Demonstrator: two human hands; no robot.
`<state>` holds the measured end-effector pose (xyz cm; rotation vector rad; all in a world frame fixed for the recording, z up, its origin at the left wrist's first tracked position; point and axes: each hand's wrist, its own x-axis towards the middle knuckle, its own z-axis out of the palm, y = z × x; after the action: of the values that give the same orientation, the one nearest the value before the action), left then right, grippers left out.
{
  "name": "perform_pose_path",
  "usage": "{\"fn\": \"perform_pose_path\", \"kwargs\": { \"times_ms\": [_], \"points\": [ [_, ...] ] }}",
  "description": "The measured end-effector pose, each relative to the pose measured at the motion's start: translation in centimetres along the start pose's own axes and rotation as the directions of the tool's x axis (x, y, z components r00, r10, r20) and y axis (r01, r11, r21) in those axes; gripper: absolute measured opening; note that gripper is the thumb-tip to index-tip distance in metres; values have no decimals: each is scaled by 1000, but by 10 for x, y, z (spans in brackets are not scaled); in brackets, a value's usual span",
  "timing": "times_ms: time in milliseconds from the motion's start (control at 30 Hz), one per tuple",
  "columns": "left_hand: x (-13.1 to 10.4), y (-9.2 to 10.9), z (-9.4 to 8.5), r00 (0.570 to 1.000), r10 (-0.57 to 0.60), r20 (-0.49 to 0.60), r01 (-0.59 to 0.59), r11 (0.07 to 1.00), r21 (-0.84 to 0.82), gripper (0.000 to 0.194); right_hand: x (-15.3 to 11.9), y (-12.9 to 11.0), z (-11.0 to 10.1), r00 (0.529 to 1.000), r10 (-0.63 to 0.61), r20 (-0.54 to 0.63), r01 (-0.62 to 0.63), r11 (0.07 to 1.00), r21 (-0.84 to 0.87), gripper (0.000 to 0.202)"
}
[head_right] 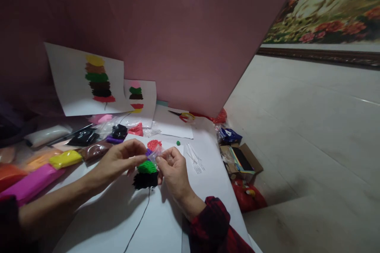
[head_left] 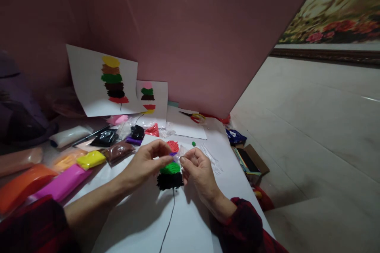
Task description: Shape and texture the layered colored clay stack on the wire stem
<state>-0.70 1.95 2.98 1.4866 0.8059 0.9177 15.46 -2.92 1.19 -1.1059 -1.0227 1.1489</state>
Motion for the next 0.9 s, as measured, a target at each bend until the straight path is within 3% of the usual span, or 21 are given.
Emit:
{"fn": "perform_pose_path", "kwargs": {
  "times_ms": [133,233,333,433,700,900],
  "points": [
    [-4,1,3,998,61,30,-66,973,221,14,-2,-2,1,998,18,59,-20,999,35,28],
    [-2,-3,2,998,18,67,-25,994,106,19,-2,-2,0,997,19,70,-21,999,25,30],
    [1,-7,-2,977,-69,200,87,993,-81,26,-1,-2,-2,997,13,72,-12,1000,-21,29],
    [0,-6,-2,954,-106,281,152,977,-146,28,-1,0,-4,996,-41,78,49,994,-96,26],
    [-3,-2,2,999,40,37,-38,997,-68,20,-12,-5,-4,941,-291,175,339,824,-455,16],
    [-2,-4,0,994,99,38,-99,995,-18,11,-11,-8,-4,926,-329,187,378,802,-462,14]
  ]
}}
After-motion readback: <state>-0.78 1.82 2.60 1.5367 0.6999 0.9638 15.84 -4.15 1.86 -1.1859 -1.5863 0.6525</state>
